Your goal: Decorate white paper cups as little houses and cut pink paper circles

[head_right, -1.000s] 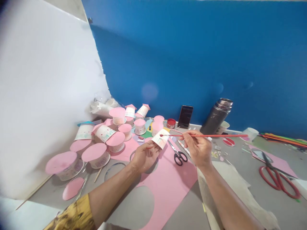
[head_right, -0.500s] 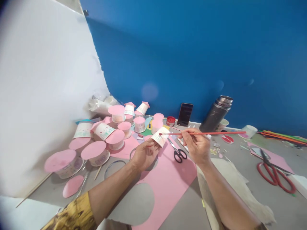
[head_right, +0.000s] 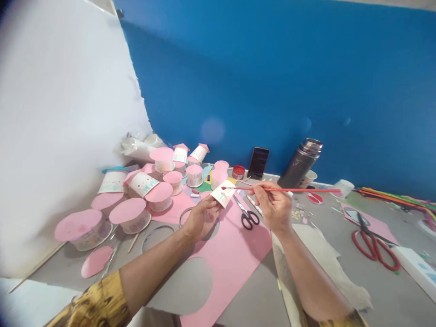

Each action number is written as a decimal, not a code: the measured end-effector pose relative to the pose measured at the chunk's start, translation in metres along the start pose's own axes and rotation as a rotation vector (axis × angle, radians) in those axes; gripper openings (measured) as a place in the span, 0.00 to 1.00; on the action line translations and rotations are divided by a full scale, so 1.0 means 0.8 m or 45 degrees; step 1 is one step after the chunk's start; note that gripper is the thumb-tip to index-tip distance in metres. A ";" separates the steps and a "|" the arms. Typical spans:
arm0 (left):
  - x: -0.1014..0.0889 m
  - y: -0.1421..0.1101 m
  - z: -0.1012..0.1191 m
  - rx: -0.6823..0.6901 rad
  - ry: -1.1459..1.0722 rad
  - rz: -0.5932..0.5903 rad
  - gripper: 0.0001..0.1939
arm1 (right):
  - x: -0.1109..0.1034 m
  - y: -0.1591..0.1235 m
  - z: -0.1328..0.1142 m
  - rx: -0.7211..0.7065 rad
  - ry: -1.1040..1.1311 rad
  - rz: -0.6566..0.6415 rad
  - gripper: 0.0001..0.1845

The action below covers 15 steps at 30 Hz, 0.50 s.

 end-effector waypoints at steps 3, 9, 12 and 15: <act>0.003 -0.001 0.000 0.043 0.041 -0.023 0.13 | 0.002 -0.002 0.001 -0.006 -0.013 -0.027 0.08; 0.002 0.000 -0.001 0.072 0.081 0.003 0.10 | 0.005 -0.003 0.000 -0.017 -0.090 -0.082 0.10; 0.002 -0.001 -0.001 0.079 0.097 0.004 0.09 | 0.004 -0.004 -0.001 -0.008 -0.054 -0.045 0.09; 0.005 -0.002 -0.001 0.096 0.115 -0.033 0.11 | 0.004 -0.005 0.000 -0.021 -0.024 -0.044 0.08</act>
Point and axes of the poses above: each hand's wrist, its own y-axis towards the middle knuckle, its own x-axis out of the palm, z = x × y, the point moved 1 cm from there along y, towards the middle knuckle, and after that the axes turned 14 degrees about -x, right-handed, at the moved point
